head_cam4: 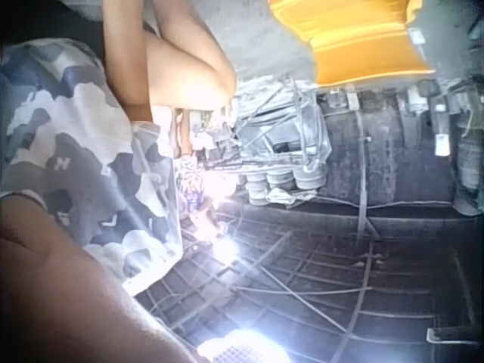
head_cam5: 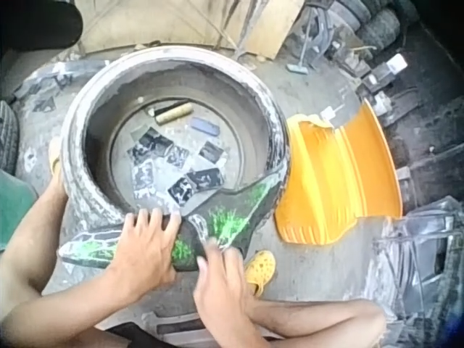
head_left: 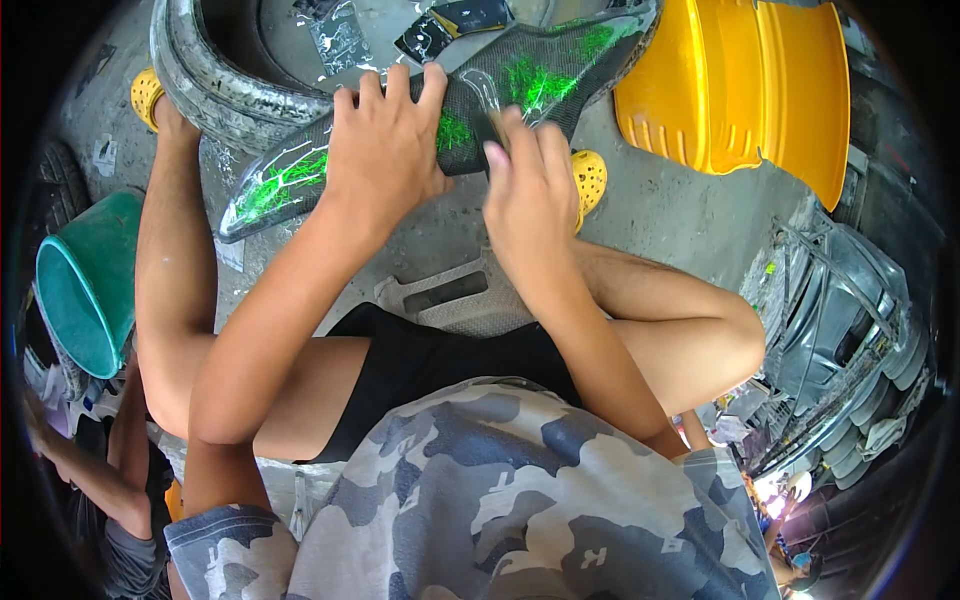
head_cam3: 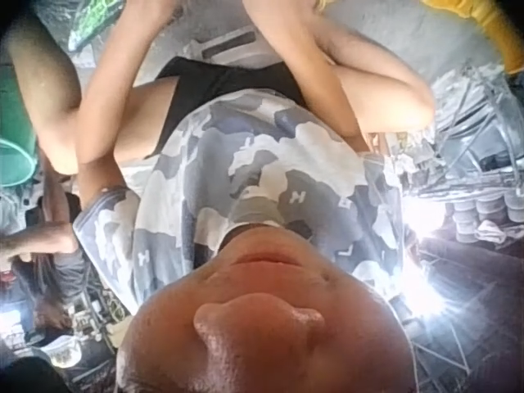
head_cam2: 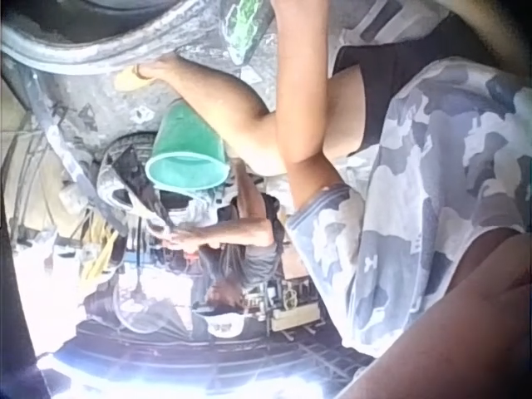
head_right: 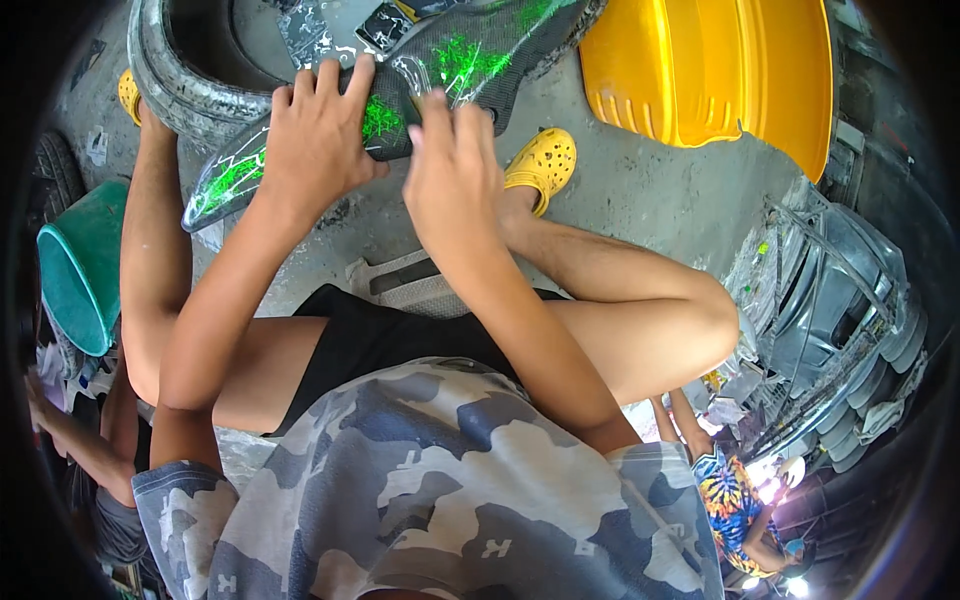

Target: Cleaning and sanding a motorcycle fairing part with water and sandpaper.

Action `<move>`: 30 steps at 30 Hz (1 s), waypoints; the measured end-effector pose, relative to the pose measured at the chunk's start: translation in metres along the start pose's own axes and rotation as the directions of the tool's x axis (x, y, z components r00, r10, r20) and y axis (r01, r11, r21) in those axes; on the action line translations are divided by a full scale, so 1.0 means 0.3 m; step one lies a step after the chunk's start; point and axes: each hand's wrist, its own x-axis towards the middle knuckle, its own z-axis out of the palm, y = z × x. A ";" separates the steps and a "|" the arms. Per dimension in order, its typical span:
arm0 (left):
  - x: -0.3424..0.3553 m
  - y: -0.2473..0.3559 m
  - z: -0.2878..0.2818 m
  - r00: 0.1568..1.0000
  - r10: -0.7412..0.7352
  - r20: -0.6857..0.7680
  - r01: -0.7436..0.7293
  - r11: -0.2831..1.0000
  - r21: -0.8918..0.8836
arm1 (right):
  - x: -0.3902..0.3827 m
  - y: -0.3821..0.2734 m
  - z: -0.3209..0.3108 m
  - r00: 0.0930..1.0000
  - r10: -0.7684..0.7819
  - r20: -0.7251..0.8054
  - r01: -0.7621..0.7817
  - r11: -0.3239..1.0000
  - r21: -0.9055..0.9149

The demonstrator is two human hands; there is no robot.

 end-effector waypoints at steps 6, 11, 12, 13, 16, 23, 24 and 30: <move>0.005 0.002 0.001 1.000 -0.013 0.009 0.013 1.000 0.000 | 0.057 -0.012 0.001 0.998 -0.029 0.058 0.033 0.997 -0.066; 0.008 0.006 0.005 0.999 -0.028 0.020 0.028 1.000 0.000 | -0.002 0.005 0.001 1.000 -0.006 -0.011 0.007 0.996 0.088; 0.013 0.008 0.005 1.000 -0.016 0.023 0.016 1.000 -0.006 | 0.023 0.002 0.004 0.999 -0.023 -0.029 0.024 0.999 0.028; 0.015 0.005 0.000 0.999 -0.020 0.024 0.020 1.000 -0.007 | 0.065 0.003 0.015 1.000 -0.020 -0.004 0.020 1.000 0.011; 0.008 0.006 -0.001 1.000 -0.017 0.018 0.017 1.000 -0.006 | 0.014 0.009 0.002 1.000 -0.005 -0.029 0.007 0.998 0.070; 0.013 0.017 -0.013 0.996 -0.032 0.077 0.033 0.999 -0.003 | 0.085 0.044 -0.004 0.998 0.064 0.002 -0.063 0.983 0.171; -0.006 0.003 -0.005 0.995 -0.043 0.088 0.042 0.999 0.007 | 0.085 0.058 0.002 0.986 0.154 0.068 -0.168 0.938 0.303; 0.017 -0.002 -0.016 1.000 0.009 0.029 -0.006 0.996 -0.085 | 0.049 0.133 -0.155 0.887 0.450 0.101 -0.378 0.585 0.717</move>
